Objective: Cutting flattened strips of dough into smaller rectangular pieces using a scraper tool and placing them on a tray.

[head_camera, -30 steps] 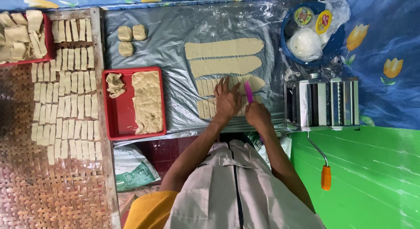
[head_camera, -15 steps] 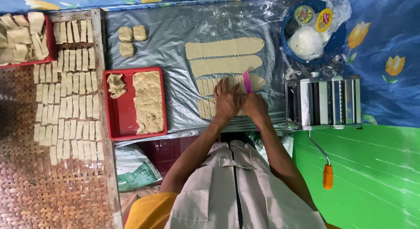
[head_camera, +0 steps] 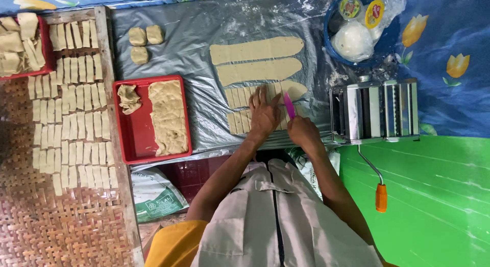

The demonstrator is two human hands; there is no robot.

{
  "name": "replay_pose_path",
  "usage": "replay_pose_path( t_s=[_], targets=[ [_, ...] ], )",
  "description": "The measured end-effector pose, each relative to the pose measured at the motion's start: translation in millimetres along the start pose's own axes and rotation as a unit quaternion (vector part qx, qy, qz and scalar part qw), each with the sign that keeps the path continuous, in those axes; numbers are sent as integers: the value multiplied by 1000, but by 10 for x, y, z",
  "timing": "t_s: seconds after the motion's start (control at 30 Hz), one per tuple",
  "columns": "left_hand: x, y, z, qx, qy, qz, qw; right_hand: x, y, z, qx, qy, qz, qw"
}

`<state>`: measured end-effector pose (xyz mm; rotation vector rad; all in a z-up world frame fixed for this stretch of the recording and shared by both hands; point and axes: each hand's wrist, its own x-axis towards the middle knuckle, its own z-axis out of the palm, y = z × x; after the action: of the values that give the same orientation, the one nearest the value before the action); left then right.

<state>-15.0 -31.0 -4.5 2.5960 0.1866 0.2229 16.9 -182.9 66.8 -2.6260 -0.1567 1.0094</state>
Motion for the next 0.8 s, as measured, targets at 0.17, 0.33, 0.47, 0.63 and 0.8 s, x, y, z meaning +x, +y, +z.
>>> replay_pose_path(
  t_s=[0.17,0.33,0.47,0.63,0.8],
  targets=[
    [-29,-5,-29,19,-38,10,999,-126,69,59,8,30,-14,999],
    [-28,-34,25,34,-48,13,998,-159,122,99,12,11,-12,1000],
    [-38,-22,11,12,-41,12,999,-103,217,162,-10,2,-12,1000],
    [-23,6,-16,10,-37,8,999,-161,78,67,-31,4,-1,999],
    [-35,3,-9,6,-35,10,999,-275,-35,-35,11,9,-40,999]
  ],
)
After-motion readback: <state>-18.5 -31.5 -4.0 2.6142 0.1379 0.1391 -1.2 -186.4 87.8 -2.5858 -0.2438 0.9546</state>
